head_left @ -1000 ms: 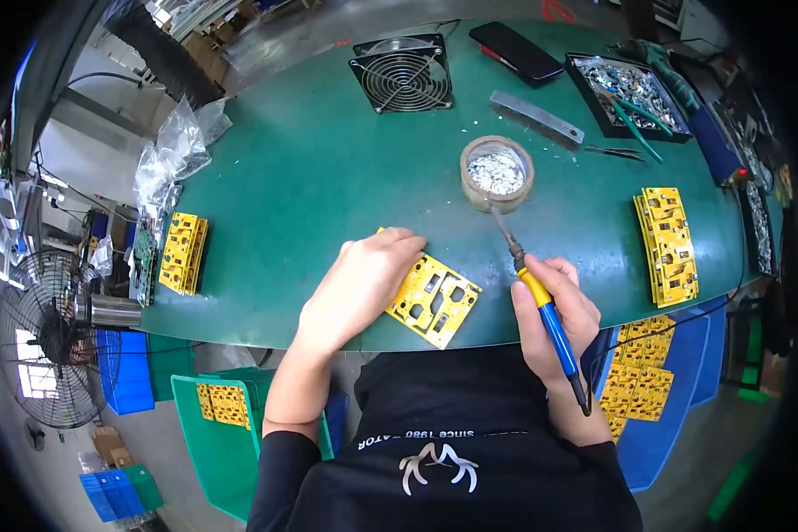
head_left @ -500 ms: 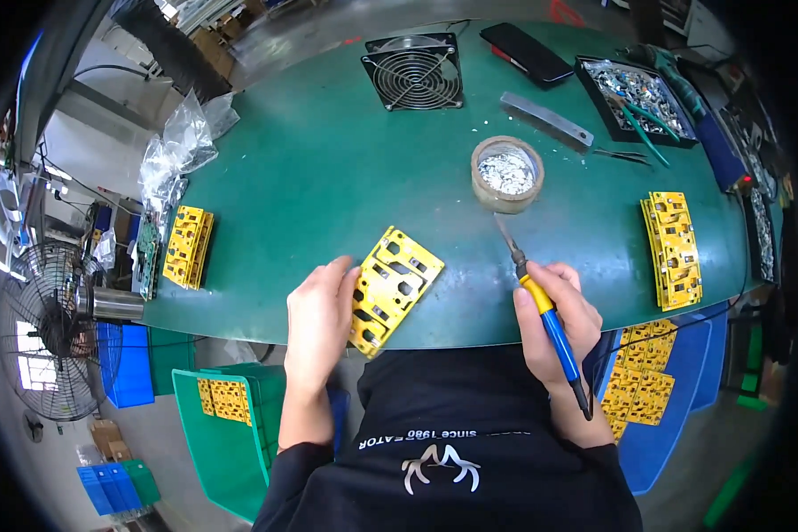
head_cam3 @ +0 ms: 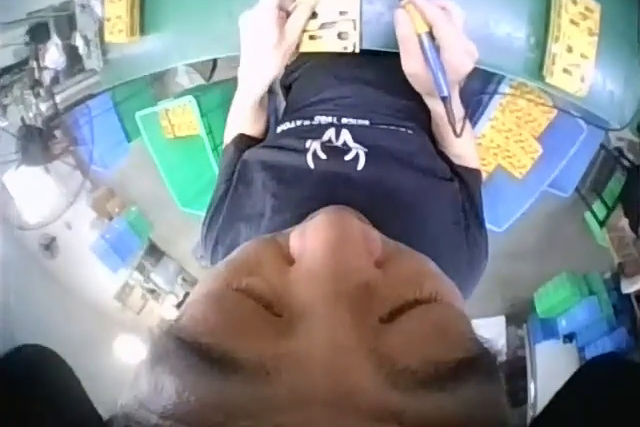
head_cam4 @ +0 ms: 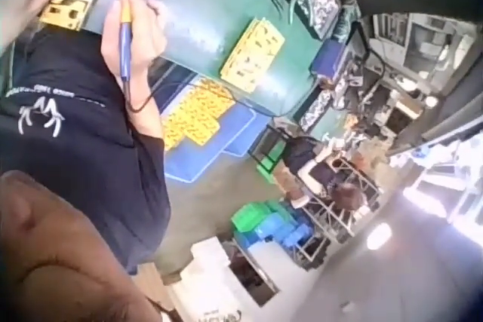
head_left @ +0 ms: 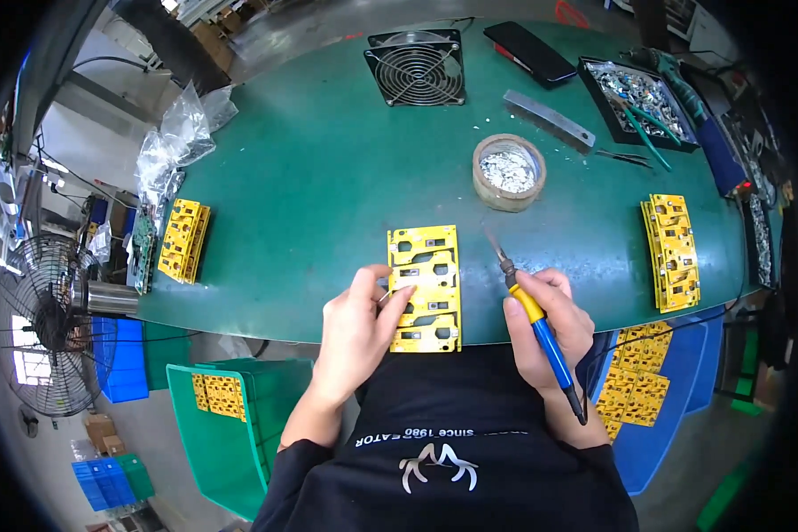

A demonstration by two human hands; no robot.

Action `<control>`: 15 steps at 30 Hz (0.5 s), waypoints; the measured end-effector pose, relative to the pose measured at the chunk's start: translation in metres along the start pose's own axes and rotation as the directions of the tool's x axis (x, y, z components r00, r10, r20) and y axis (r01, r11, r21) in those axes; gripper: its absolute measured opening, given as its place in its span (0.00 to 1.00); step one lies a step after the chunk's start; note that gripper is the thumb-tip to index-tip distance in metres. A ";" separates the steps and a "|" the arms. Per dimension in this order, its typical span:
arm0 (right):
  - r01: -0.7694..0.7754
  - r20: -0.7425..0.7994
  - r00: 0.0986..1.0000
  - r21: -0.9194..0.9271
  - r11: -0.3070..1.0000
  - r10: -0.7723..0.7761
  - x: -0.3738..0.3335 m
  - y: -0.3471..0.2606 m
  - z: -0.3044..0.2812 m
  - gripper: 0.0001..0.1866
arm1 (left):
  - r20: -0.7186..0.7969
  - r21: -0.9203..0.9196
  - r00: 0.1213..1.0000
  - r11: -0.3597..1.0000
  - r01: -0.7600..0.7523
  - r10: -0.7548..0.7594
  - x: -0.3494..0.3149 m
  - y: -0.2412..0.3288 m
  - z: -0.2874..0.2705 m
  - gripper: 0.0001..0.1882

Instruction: The person solders electronic components onto yellow printed circuit boards using a soldering iron and solder wire.

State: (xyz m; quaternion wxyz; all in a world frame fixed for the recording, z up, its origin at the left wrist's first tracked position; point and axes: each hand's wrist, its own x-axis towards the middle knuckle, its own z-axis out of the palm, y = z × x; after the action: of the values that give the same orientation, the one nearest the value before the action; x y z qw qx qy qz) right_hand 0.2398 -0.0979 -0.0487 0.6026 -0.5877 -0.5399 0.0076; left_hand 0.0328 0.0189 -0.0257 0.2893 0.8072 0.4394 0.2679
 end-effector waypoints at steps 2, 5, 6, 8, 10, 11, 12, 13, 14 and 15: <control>-0.006 0.032 0.999 0.004 1.000 0.006 -0.001 -0.001 -0.001 0.17 | -0.019 -0.002 0.999 1.000 -0.027 0.027 0.001 0.001 0.006 0.13; 0.020 0.049 0.999 0.026 0.999 -0.021 -0.003 -0.003 0.000 0.17 | -0.025 -0.008 0.999 0.999 -0.041 0.041 0.001 0.004 0.007 0.11; 0.021 0.040 0.999 0.018 1.000 -0.021 -0.004 -0.005 0.001 0.18 | -0.079 0.107 0.990 0.989 -0.105 0.114 0.000 0.005 0.005 0.10; 0.022 0.063 0.998 0.042 0.999 -0.024 -0.006 -0.009 -0.001 0.17 | -0.122 0.227 0.974 0.961 -0.159 0.190 -0.002 0.009 0.002 0.09; 0.015 0.082 0.996 0.055 0.998 -0.020 -0.007 -0.012 -0.001 0.17 | -0.130 0.169 0.962 0.961 -0.218 0.241 -0.003 0.013 0.000 0.07; 0.021 0.082 0.996 0.066 0.998 -0.027 -0.006 -0.013 -0.001 0.17 | -0.133 0.185 0.958 0.956 -0.228 0.254 -0.003 0.015 -0.001 0.07; 0.034 0.098 0.994 0.073 0.997 -0.041 -0.006 -0.013 -0.002 0.17 | -0.104 0.168 0.944 0.941 -0.292 0.312 -0.003 0.016 -0.001 0.06; 0.037 0.118 0.992 0.066 0.997 -0.044 -0.006 -0.014 -0.002 0.16 | -0.072 0.143 0.935 0.931 -0.336 0.348 -0.003 0.017 0.000 0.06; 0.047 0.112 0.992 0.081 0.996 -0.056 -0.005 -0.014 -0.003 0.16 | -0.067 0.114 0.939 0.937 -0.329 0.338 -0.003 0.019 0.002 0.06; 0.018 0.142 0.989 0.099 0.995 -0.032 -0.005 -0.015 -0.003 0.15 | -0.071 0.122 0.932 0.931 -0.345 0.355 -0.004 0.020 0.004 0.06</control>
State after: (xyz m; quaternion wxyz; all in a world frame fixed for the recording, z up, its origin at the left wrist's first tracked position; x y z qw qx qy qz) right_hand 0.2304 -0.1078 -0.0402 0.5901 -0.5486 -0.5883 0.0687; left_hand 0.0451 0.0053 -0.0148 0.1726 0.8737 0.3149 0.3282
